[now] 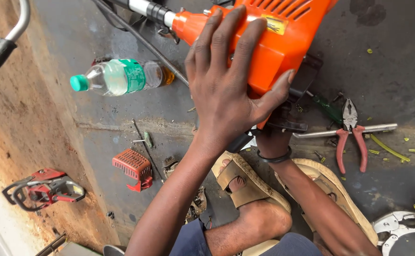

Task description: The person sits on the ground repairing an orange brush cutter, working on the engine housing near the pull starter. They use pliers and a screwdriver on the engine parts, hold the machine steady with one hand while working with the other, and handle small engine components laid out on the floor.

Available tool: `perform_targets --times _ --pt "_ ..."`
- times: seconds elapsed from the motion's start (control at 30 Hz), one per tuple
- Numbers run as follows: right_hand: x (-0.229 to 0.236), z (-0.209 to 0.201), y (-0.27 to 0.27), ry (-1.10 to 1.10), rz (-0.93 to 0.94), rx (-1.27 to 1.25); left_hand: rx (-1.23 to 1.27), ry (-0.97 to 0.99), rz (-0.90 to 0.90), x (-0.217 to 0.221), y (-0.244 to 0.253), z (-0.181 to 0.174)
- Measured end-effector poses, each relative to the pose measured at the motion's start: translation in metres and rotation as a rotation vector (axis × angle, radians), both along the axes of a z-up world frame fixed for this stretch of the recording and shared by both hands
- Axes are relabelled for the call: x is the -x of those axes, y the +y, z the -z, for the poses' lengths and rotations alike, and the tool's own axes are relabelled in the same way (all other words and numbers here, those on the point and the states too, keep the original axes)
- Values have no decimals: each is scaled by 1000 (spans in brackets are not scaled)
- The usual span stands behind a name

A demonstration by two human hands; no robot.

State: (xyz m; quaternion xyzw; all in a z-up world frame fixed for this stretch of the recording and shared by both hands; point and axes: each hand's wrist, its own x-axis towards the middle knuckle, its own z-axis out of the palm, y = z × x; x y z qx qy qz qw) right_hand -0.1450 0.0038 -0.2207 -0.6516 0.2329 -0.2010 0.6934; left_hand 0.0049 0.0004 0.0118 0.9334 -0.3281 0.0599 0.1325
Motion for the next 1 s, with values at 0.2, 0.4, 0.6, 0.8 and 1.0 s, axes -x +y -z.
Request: perform_targets --times 0.2,0.4,0.6,0.8,1.0 --pt "-3 2 -1 -88 41 -8 35 -23 32 2 2 10" --pt "-5 2 -1 106 22 169 -19 7 5 3 -2 5" --pt "-2 -4 -11 -25 -23 69 28 -7 21 -4 -3 6" --pt "5 -7 -16 31 -27 -172 1 2 31 -2 0 4" --pt "3 -5 -1 114 68 -196 23 -55 41 1 3 12"
